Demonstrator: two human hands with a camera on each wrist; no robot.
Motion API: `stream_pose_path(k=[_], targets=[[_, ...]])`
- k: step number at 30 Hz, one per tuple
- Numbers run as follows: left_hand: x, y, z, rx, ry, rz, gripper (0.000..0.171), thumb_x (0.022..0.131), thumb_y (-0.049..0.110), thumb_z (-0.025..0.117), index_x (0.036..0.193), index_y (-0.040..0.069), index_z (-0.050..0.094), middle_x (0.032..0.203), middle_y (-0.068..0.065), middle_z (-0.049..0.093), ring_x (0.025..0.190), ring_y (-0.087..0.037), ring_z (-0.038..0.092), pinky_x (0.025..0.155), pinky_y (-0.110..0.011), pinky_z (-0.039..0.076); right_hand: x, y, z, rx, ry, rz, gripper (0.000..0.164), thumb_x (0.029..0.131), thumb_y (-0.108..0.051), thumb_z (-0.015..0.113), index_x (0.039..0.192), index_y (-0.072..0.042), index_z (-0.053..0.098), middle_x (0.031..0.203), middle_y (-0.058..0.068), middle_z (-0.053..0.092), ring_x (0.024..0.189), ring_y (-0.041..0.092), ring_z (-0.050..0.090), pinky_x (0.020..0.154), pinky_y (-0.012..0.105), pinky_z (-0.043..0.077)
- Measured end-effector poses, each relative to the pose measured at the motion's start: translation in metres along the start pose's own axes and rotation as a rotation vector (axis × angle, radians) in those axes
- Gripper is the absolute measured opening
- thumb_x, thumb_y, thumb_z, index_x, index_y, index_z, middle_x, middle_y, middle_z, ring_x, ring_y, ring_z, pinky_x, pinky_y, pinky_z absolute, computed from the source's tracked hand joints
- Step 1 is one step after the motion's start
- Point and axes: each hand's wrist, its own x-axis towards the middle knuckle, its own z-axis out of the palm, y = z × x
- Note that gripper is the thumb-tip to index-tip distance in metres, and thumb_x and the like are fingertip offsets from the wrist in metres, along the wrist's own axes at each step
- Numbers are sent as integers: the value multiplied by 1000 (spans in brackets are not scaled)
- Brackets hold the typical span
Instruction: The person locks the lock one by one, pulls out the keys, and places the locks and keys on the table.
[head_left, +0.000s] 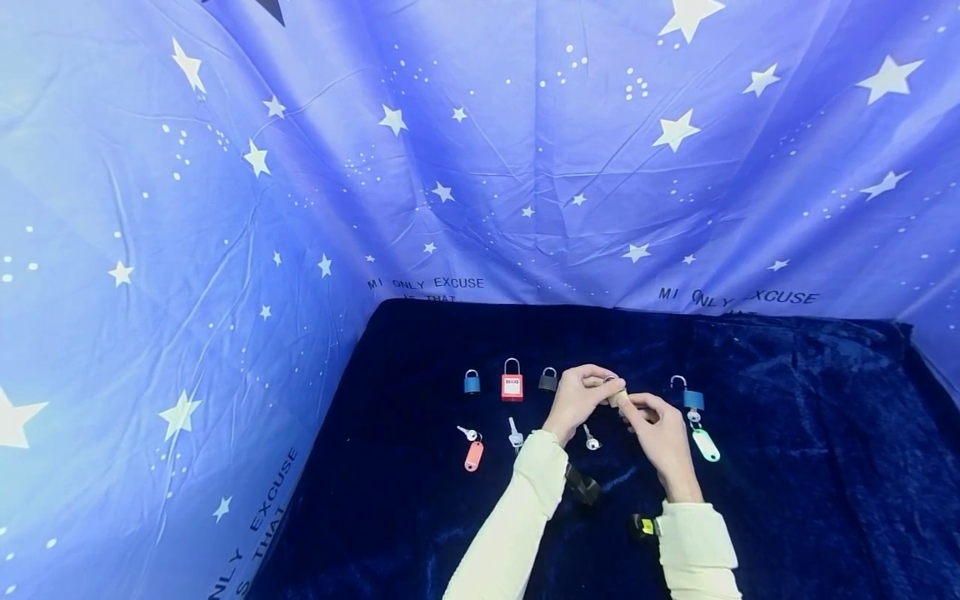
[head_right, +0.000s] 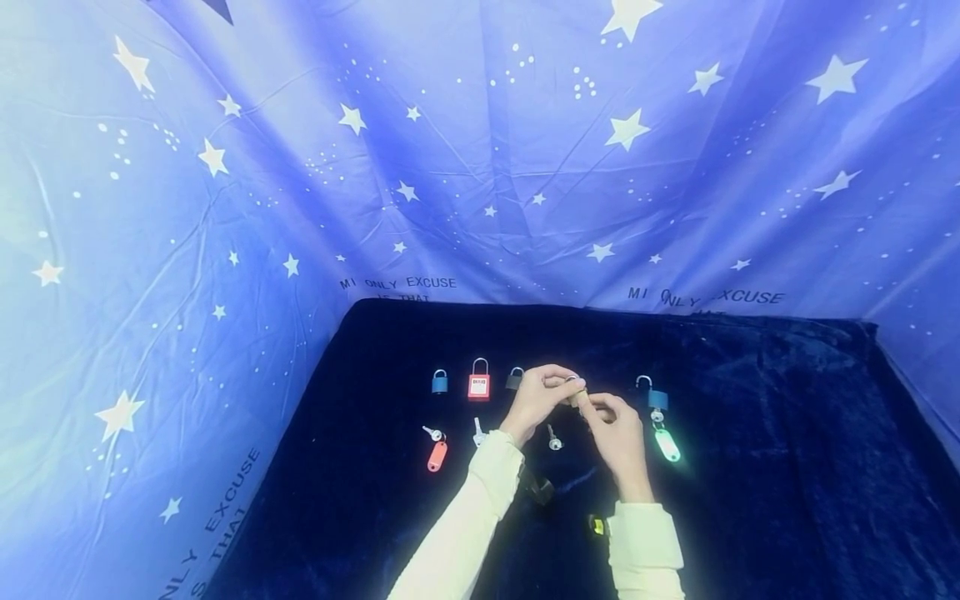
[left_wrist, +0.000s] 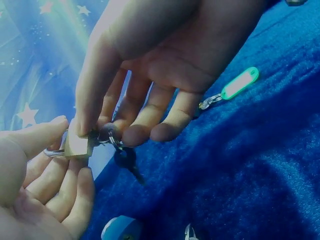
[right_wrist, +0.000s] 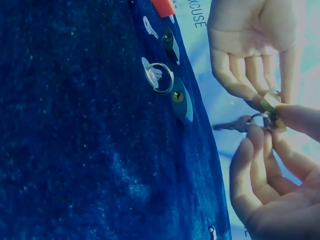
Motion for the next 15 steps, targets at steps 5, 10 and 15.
stream_pose_path(k=[5,10,15], targets=[[0,2,-3,-18,-19,35,22,86,11,76,104,0,73,91,-18,75,65,-5,63,65,-23,55,-1,1,3,-6,50,10,34,96,-31,67,109,0,71,86,-3,71,76,4,64,65,16,50],[1,2,-6,-14,-43,51,21,91,12,72,107,0,74,97,-18,75,72,-2,65,66,-22,57,0,0,5,82,26,3,37,97,-30,64,112,4,67,89,-5,72,78,1,66,71,19,55],[3,1,-11,-11,-60,50,21,94,14,68,108,-1,74,98,-20,74,73,-1,66,67,-19,57,0,-3,5,237,-17,5,39,100,-26,61,118,9,60,88,-3,75,77,2,70,73,19,57]])
